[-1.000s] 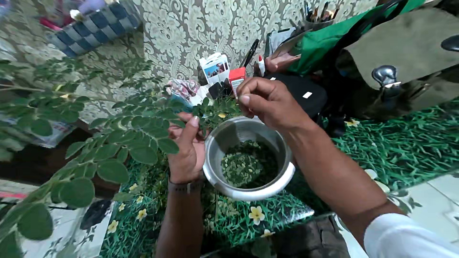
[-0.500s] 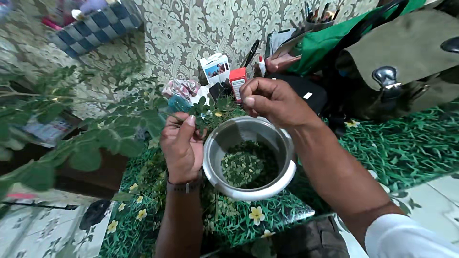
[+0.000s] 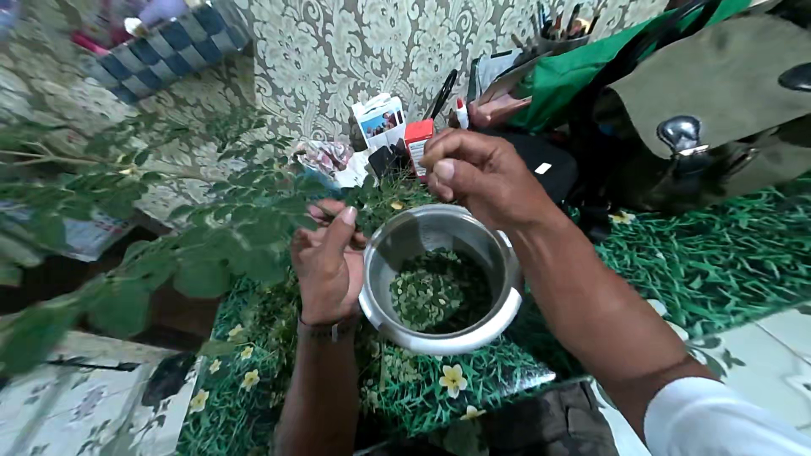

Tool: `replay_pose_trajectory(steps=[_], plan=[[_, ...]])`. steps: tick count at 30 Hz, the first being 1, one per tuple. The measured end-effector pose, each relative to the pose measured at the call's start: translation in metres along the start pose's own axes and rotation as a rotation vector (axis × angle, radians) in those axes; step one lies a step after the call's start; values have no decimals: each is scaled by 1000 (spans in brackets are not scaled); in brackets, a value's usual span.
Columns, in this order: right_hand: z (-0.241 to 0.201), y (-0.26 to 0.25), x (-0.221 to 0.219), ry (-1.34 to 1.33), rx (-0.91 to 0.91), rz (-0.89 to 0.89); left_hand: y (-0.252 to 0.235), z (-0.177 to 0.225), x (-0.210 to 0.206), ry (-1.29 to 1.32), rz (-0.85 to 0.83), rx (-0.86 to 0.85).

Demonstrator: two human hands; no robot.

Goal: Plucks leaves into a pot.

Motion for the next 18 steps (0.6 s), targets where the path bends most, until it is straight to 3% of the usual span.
replay_pose_trajectory(steps=[3, 9, 15, 18], plan=[[-1, 1, -3, 151, -35, -84, 0, -2, -3, 34, 21, 7], [5, -1, -8, 200, -3, -102, 1, -2, -3, 16, 3, -3], [2, 1, -2, 111, -49, -126, -2, 1, 0, 12, 9, -8], [5, -1, -8, 50, 13, -85, 0, -1, -2, 22, -24, -7]])
Point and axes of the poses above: each hand's wrist, its own y-axis away from the middle knuckle, its own x-axis out of the back of the hand, z = x × y, the point moved 1 cm from there along -y, towards the middle knuckle, and after that the axes turned 12 degrees about -x, right-handed, at the moved point
